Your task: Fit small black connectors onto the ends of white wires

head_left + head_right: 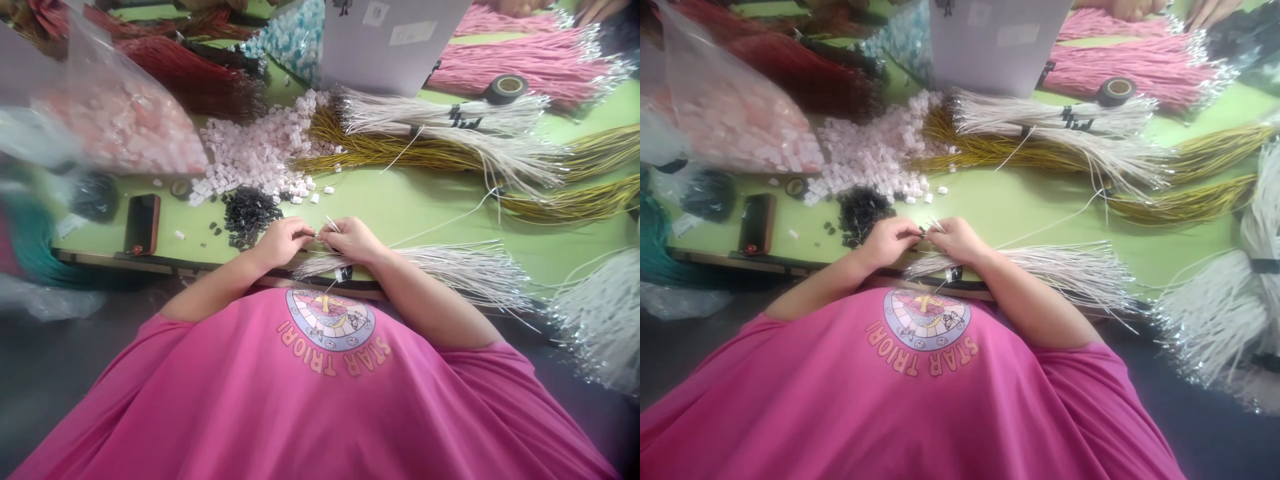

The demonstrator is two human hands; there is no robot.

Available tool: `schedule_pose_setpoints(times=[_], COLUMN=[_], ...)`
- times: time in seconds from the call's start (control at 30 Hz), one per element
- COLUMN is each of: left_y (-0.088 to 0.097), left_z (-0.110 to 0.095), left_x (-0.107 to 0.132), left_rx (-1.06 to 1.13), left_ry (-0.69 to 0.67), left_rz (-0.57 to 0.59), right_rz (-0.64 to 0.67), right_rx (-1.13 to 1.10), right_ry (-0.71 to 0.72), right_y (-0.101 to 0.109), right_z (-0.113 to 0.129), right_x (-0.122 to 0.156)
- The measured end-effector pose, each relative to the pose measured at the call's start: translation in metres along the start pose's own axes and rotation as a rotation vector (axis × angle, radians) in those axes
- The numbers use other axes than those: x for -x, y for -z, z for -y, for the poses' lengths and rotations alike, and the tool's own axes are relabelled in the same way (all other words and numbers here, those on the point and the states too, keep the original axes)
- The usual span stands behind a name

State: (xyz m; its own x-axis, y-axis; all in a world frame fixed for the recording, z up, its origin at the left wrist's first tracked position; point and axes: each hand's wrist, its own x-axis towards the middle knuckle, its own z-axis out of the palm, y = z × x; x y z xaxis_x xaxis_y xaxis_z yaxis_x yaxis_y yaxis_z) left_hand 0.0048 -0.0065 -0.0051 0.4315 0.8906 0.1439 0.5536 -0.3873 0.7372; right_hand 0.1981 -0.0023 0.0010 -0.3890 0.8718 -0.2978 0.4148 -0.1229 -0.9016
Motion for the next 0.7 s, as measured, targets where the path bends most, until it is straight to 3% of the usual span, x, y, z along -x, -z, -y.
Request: schedule_pose_setpoints(times=[0.2,0.4,0.57,0.7], left_y=[-0.002,0.028,0.044,0.04], left_z=[-0.003,0.006,0.038,0.05], left_x=[-0.001,-0.012,-0.041,-0.054], left_rx=[-0.037,-0.249,-0.487,-0.509], left_ry=[0.021,0.057,0.211,0.249], left_rz=[0.045,0.192,-0.015,-0.012], right_rz=[-0.013,-0.115,-0.109,-0.05], right_rx=[0.027,0.083,-0.106,-0.238], right_ry=[0.0,0.106,-0.094,-0.109], right_y=[-0.003,0.002,0.007,0.008], right_z=[-0.005,-0.005,-0.006,-0.008], right_x=[-0.002,-0.003,-0.001,-0.002])
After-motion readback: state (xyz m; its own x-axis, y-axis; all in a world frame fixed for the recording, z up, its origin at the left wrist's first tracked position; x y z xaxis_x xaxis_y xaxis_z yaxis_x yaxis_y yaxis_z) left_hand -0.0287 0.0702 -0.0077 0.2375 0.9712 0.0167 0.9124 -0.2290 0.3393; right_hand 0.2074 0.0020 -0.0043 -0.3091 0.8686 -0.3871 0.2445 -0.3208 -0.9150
